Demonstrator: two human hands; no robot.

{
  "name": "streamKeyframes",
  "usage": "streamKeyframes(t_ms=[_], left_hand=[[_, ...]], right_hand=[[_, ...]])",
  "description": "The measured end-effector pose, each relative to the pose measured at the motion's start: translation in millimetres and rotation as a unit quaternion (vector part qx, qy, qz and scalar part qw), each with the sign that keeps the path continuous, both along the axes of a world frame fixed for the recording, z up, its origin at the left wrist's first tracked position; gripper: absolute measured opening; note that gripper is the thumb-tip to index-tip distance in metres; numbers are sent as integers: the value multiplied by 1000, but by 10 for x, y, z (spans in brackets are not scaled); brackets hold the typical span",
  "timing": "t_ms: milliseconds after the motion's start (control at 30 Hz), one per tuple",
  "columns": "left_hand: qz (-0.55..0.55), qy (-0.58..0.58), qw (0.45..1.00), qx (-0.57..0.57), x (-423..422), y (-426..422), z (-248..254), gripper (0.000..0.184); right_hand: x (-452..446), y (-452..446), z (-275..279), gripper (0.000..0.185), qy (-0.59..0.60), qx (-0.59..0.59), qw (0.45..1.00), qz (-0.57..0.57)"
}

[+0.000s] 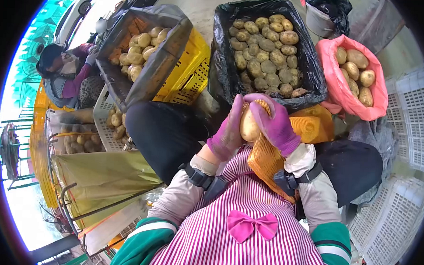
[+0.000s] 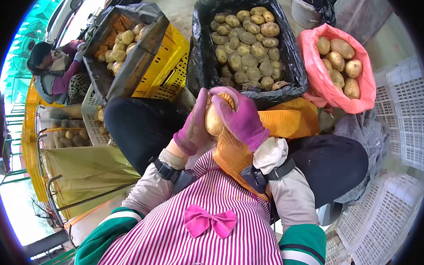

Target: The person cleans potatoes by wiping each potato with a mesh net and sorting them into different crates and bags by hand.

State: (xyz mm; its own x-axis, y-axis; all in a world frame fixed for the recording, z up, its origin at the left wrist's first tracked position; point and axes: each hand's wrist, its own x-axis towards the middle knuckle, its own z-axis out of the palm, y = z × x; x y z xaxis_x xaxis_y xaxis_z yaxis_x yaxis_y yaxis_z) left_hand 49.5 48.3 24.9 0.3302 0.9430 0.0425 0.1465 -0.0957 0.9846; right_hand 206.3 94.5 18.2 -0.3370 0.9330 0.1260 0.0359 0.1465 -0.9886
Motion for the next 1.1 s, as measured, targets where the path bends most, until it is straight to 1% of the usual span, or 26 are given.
streamKeyframes(t_ms=[33,100,133,167,200,233,267,300,333,367,400,433,467,500,533,600,633,700,733,767,800,933,1000,1033,1067,1100], left_hand=[[18,178,966,186,47,-37,-44,112],[61,0,981,186,112,-61,-190,94],[60,-1,981,184,81,-44,-262,94],[9,-266,955,-132,35,40,-294,81],[-50,-393,886,-241,9,67,-320,74],[-83,-518,767,-370,-20,93,-353,73],[-90,-587,642,-486,-42,124,-363,79],[-154,-592,635,-472,-74,145,-488,77],[-218,-595,623,-458,-94,136,-612,75],[-217,-595,623,-459,-58,97,-540,75],[-132,-405,866,-260,9,36,-353,67],[-32,-158,987,-22,76,-27,-163,68],[70,108,967,222,112,-75,-73,77],[26,97,982,159,69,-124,-60,95],[24,95,983,158,31,-116,-55,95],[-7,130,957,258,-30,-86,-23,91],[-5,103,972,209,-31,-97,6,84],[-13,111,972,207,14,-99,199,81],[4,108,979,170,25,-92,185,77],[21,105,985,133,36,-84,172,73],[40,100,990,96,47,-75,158,69],[98,154,961,206,-52,-120,-291,62],[98,142,939,296,-41,-118,-139,68],[99,142,939,295,-16,-116,-34,68],[78,137,962,223,27,-104,123,73],[67,133,971,187,37,-96,123,75]], right_hand=[[13,37,-2,28,0,1,1000,-3],[47,64,-8,23,-9,-79,993,-88],[63,44,-8,23,-10,-80,993,-90],[77,54,2,22,0,-86,992,-93],[83,78,10,22,11,-91,991,-96],[104,85,6,24,60,-96,989,-91],[45,45,50,24,62,-98,989,-88],[-41,-31,127,27,67,-14,995,-79],[-43,-37,114,30,15,69,995,-68],[-45,-43,102,33,-33,154,985,-64],[-15,-13,80,33,-33,154,985,-67],[15,13,65,30,-67,113,987,-94],[36,37,71,27,-100,71,985,-122],[58,50,102,22,-115,97,978,-143],[87,65,123,22,-116,96,978,-145],[136,123,138,20,-135,106,967,-188],[167,178,85,23,-97,45,971,-214],[259,239,4,25,-58,42,969,-239],[283,254,-28,27,-20,37,965,-259],[309,245,62,30,10,-23,973,-228],[302,242,66,30,11,-21,974,-225],[267,144,101,29,37,-71,980,-181],[221,91,118,30,44,-46,987,-146],[178,66,103,31,53,-65,987,-140],[136,40,87,32,62,-84,986,-133],[87,27,31,32,68,-35,991,-110]])
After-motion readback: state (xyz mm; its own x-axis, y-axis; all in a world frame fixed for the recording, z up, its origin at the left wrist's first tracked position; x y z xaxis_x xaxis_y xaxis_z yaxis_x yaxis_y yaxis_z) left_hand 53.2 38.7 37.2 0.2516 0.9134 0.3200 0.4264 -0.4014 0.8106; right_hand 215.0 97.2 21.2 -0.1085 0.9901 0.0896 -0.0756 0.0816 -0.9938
